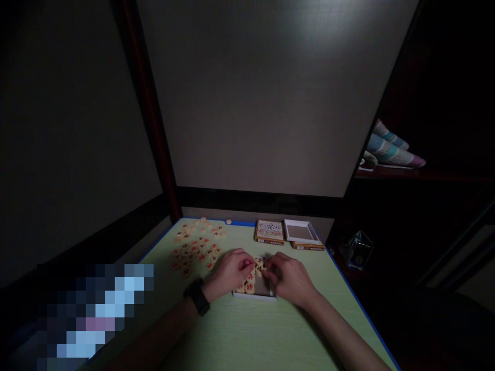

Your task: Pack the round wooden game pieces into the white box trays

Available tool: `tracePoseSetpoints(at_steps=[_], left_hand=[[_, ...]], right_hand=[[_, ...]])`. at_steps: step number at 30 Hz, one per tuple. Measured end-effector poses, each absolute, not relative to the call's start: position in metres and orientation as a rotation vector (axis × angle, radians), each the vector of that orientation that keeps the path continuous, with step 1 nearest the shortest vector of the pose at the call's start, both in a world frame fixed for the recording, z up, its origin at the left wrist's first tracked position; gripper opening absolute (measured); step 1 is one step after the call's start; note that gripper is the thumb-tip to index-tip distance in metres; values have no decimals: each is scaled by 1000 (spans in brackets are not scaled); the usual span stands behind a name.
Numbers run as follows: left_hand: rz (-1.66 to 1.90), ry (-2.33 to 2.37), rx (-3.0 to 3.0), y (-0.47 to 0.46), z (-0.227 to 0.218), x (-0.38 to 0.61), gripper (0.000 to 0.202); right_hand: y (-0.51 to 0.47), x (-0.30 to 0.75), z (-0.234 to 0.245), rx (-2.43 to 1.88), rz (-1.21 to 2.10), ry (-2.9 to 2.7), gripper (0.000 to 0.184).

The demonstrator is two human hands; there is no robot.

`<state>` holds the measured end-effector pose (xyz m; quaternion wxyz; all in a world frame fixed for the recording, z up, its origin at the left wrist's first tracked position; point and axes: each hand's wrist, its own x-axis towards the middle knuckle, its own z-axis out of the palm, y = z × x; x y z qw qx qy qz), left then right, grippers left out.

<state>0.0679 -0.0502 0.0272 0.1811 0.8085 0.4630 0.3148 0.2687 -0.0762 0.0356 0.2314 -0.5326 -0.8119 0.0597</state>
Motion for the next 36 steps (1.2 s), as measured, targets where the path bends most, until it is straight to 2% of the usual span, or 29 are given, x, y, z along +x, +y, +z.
tracePoseSetpoints(at_steps=[5, 8, 11, 14, 26, 36], left_hand=[[830, 1521, 2419, -27, 46, 33, 24], [503, 1791, 2414, -8, 60, -5, 22], [305, 1829, 2343, 3, 64, -37, 14], [195, 1748, 2339, 7, 60, -49, 25], [186, 1678, 2409, 1, 61, -47, 31], [173, 1701, 2409, 8, 52, -49, 14]], right_hand=[[-71, 270, 30, -1409, 124, -2092, 43], [-69, 270, 27, -1390, 88, -2060, 51], [-67, 271, 25, -1385, 70, -2068, 53], [-67, 270, 24, -1397, 60, -2101, 54], [-69, 271, 26, -1383, 29, -2043, 52], [-69, 271, 26, -1349, 12, -2065, 50]])
